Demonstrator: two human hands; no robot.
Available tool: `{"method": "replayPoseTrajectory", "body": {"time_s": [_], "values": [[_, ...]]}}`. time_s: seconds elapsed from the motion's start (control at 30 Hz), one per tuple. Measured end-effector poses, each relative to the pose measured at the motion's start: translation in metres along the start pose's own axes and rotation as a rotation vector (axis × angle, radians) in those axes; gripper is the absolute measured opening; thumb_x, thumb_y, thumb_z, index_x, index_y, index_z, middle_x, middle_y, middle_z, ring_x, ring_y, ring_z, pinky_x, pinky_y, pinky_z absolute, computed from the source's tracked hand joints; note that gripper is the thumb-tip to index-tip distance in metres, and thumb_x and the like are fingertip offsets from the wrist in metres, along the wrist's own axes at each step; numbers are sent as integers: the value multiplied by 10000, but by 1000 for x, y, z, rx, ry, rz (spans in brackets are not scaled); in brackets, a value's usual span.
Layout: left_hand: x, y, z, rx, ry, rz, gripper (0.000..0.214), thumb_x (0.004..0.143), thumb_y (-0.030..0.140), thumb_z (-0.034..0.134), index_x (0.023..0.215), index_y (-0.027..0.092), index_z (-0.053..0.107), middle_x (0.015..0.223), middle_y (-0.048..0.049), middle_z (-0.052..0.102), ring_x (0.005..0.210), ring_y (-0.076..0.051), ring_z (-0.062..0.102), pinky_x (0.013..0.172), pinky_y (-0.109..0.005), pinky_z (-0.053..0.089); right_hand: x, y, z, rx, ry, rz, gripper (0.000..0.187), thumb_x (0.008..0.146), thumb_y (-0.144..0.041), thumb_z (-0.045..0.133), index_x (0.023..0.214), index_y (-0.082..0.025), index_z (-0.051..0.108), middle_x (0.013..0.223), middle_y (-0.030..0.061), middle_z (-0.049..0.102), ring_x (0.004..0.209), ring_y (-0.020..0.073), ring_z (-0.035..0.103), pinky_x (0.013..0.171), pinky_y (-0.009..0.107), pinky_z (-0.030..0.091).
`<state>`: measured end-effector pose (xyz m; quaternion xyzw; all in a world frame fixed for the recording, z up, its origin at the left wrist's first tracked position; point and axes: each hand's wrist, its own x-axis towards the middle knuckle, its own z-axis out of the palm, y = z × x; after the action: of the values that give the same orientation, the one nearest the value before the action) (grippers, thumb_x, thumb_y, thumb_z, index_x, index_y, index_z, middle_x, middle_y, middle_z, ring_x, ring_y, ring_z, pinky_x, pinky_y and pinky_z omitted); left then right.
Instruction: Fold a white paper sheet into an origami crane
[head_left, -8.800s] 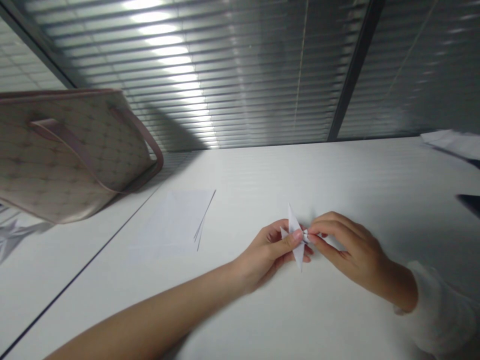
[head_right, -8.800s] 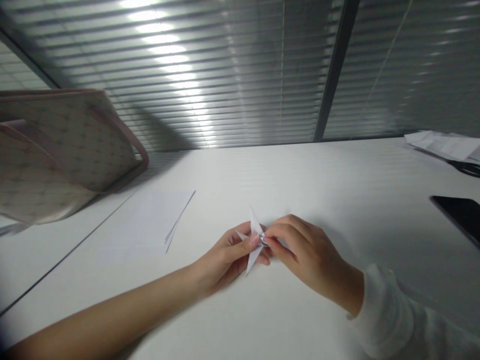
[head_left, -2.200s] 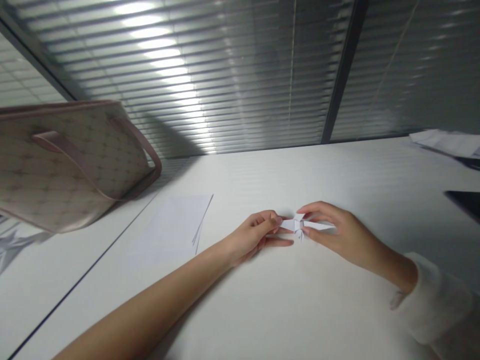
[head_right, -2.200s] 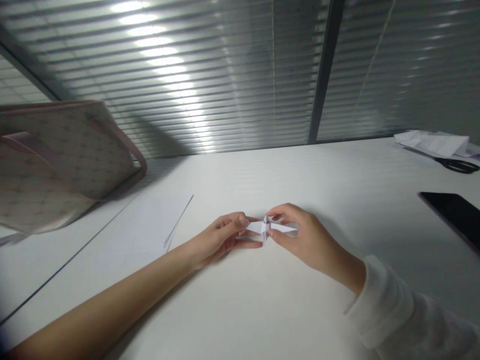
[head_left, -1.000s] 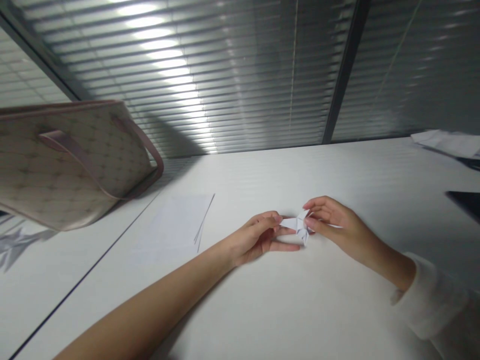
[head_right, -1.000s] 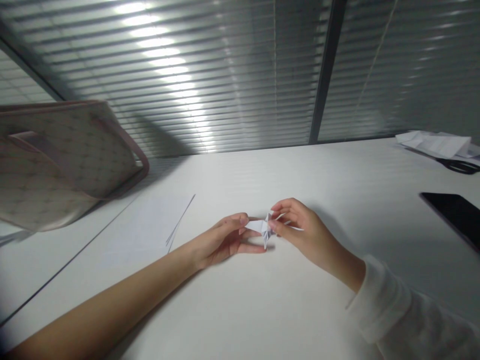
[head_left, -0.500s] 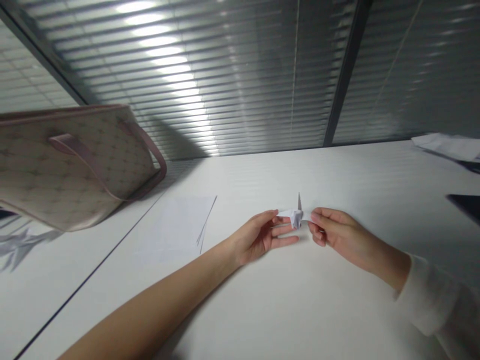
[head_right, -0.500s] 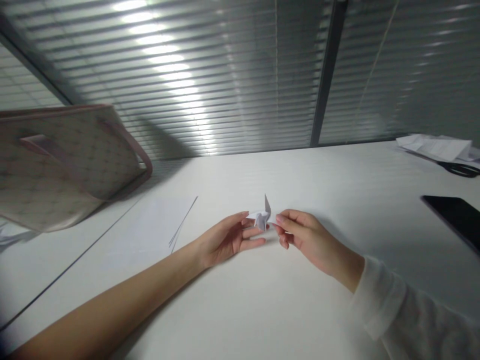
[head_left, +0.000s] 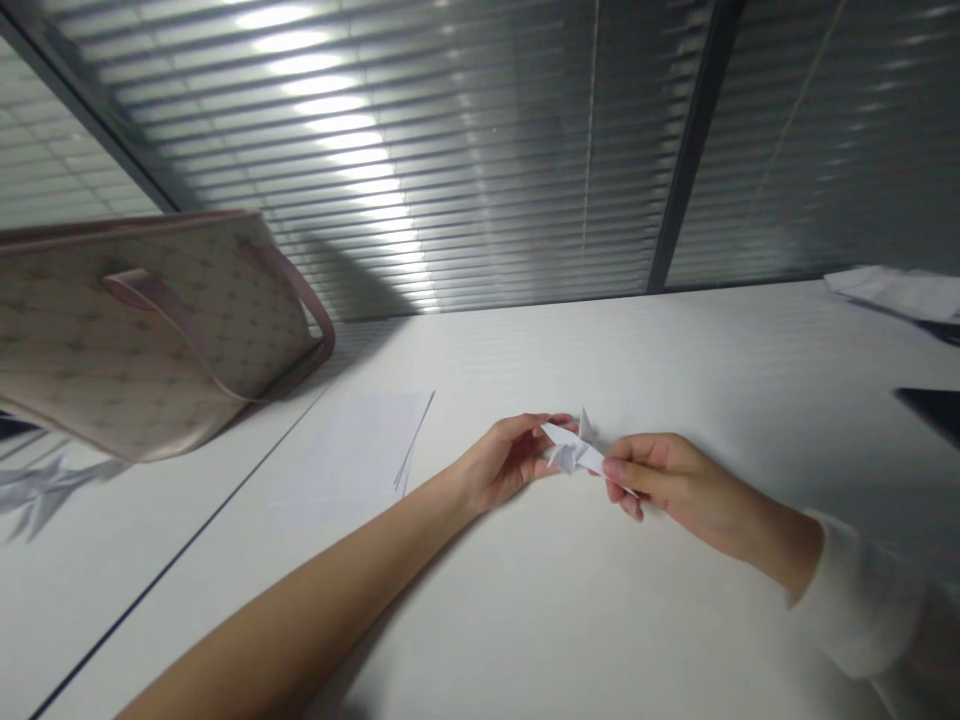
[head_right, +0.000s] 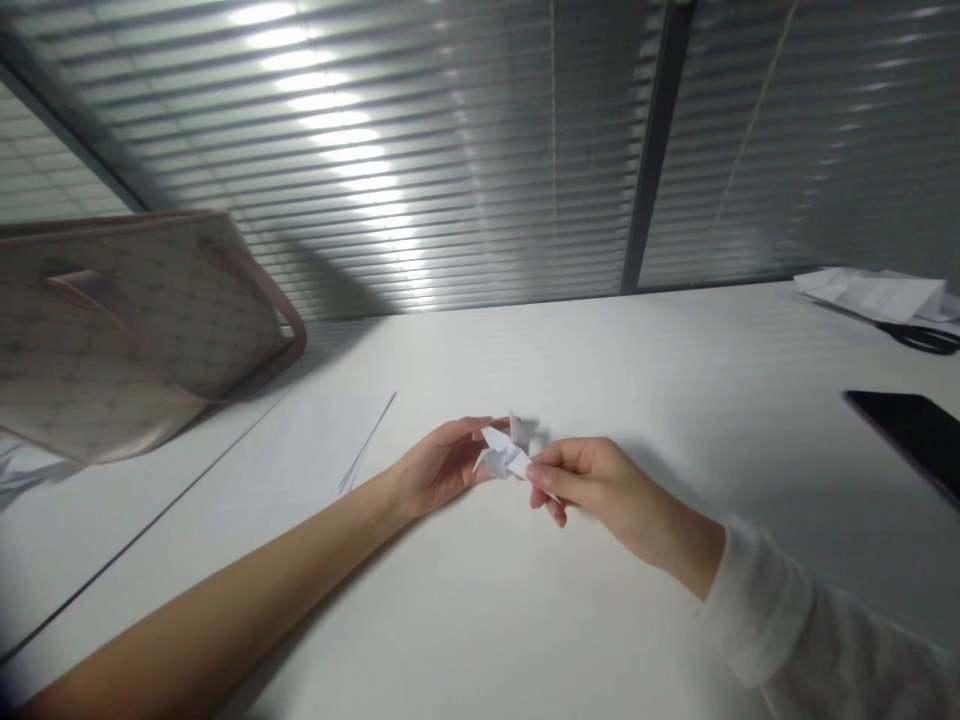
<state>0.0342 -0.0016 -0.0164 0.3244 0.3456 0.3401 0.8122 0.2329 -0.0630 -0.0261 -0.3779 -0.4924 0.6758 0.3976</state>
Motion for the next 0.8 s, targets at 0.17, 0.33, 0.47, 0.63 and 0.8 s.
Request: {"method": "replayPoseTrajectory", "body": {"time_s": [0.17,0.33,0.47,0.63,0.8], "values": [[1,3,-4,-11,13,31,189,792,40,546,919,44,687,960,-113,675,778,-154,642,715,-253,562,-1,2,-1,-84,27,121,318,736,-444,726,755,-134,663,673,22,650,517,88,538,529,253,424],[2,1,-4,-5,33,61,180,767,25,578,898,50,699,925,-95,669,757,-140,625,720,-242,558,-2,-6,1,-92,30,64,365,721,-493,722,676,-143,628,619,5,632,491,79,534,512,240,427],[0,2,1,14,41,73,117,778,79,628,866,51,700,875,-97,657,750,-151,617,697,-255,566,-3,-11,2,-86,53,8,325,743,-457,717,691,-147,633,628,3,642,489,77,543,507,232,431],[-1,3,1,25,31,74,103,788,105,630,850,56,696,880,-110,656,733,-153,618,667,-249,565,-3,-8,2,-86,54,9,323,742,-450,717,698,-142,628,608,4,637,468,81,540,479,232,421],[3,0,-4,35,29,88,34,748,81,663,770,69,685,867,-97,655,677,-127,606,567,-182,526,-8,-9,9,-124,44,30,341,732,-464,712,656,-150,605,546,-10,595,433,72,493,434,220,376]]}}
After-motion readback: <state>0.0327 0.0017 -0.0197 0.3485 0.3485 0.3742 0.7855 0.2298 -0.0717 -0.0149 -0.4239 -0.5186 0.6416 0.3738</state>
